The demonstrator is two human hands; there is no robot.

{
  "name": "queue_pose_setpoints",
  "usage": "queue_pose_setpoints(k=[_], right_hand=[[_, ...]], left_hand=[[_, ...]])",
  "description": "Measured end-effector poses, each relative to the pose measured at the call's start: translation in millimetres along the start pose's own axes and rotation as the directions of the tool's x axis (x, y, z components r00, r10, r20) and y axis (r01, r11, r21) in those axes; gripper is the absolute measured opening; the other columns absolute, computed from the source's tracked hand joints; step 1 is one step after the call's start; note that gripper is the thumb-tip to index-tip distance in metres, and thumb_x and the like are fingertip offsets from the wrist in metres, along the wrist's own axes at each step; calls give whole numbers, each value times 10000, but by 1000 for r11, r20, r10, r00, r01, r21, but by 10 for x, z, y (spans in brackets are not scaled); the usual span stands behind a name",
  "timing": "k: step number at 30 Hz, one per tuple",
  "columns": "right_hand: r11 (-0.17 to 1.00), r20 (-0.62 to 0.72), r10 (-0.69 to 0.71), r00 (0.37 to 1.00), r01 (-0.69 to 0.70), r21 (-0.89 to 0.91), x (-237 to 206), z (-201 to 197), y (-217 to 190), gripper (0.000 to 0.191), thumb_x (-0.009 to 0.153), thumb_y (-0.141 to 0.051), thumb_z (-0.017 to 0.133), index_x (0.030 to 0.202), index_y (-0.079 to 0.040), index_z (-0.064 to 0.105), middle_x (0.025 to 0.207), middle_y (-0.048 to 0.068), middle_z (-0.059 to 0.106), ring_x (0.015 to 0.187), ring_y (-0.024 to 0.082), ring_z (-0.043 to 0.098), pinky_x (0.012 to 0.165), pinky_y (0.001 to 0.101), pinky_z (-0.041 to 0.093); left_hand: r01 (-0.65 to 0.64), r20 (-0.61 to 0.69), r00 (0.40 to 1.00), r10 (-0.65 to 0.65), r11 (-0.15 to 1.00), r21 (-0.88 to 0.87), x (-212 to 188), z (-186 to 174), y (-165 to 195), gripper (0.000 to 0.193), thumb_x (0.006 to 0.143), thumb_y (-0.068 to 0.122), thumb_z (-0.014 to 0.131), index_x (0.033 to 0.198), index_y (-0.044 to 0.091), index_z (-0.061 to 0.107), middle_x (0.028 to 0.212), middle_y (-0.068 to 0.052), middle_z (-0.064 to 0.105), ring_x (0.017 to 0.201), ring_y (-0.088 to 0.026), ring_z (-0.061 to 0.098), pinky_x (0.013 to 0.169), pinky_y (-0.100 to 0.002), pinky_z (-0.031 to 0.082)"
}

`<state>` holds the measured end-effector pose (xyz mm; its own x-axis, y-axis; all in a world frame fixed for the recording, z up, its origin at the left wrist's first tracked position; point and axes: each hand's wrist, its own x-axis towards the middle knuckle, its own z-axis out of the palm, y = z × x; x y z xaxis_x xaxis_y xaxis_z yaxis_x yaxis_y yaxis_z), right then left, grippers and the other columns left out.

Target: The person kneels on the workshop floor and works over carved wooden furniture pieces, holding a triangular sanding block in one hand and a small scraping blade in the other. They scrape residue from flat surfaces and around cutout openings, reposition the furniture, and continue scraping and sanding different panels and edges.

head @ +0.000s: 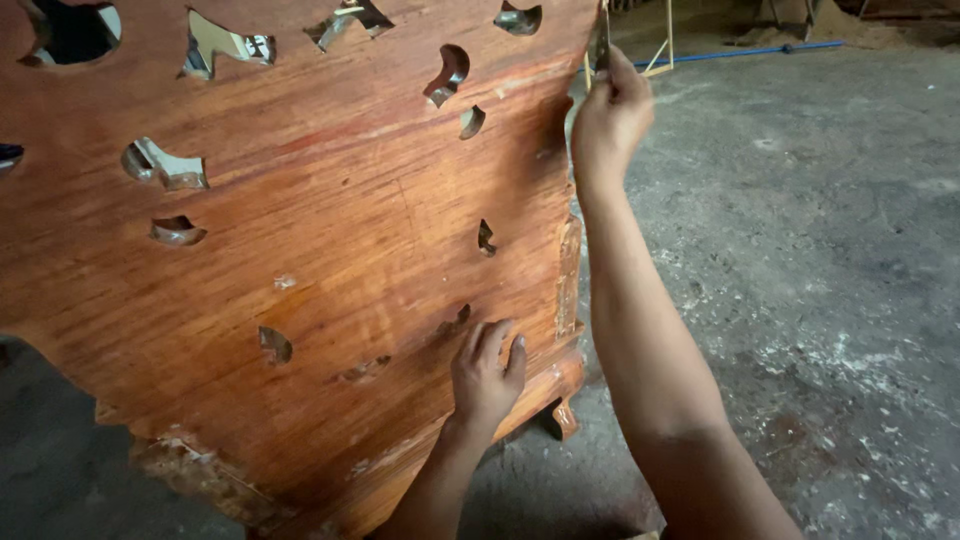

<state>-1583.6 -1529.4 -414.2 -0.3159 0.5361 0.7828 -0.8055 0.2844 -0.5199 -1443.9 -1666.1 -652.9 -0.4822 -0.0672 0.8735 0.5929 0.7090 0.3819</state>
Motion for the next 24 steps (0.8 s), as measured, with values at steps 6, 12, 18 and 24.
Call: queue_pose_setpoints(k=[6,12,18,24], right_hand=[[943,-43,28,999,-12,331,130,41,-24,323,948,78,563,1243,59,693,1159,142,752,999,191,709,894,335,564],[992,-62,-95,994,99,82,87,123,-54,336,951,77,604,1258,22,729,1084,136,740,994,220,707,924,360,559],[984,16,-178,984,178,0,-13,175,-26,390,915,84,600,1260,-50,726,959,127,692,899,257,663,861,376,546],[947,257,-314,914,321,15,-530,-71,17,403,958,105,570,1303,-54,705,1022,143,651,964,284,616,882,369,519]], left_hand=[[-5,-8,1000,5,1000,7,-8,-17,-33,204,895,116,720,1079,43,674,944,-132,667,851,-317,677,721,-409,551],[82,29,996,-82,997,15,-16,-27,-53,208,884,119,729,1073,48,680,941,-127,674,801,-298,674,703,-409,551],[3,2,1000,-3,1000,18,-17,-55,-10,205,901,112,716,1089,44,670,977,-134,676,900,-331,687,753,-419,560],[17,-16,1000,-17,1000,20,-19,-117,-16,198,908,121,720,1084,44,675,1001,-141,688,912,-335,697,757,-420,568]])
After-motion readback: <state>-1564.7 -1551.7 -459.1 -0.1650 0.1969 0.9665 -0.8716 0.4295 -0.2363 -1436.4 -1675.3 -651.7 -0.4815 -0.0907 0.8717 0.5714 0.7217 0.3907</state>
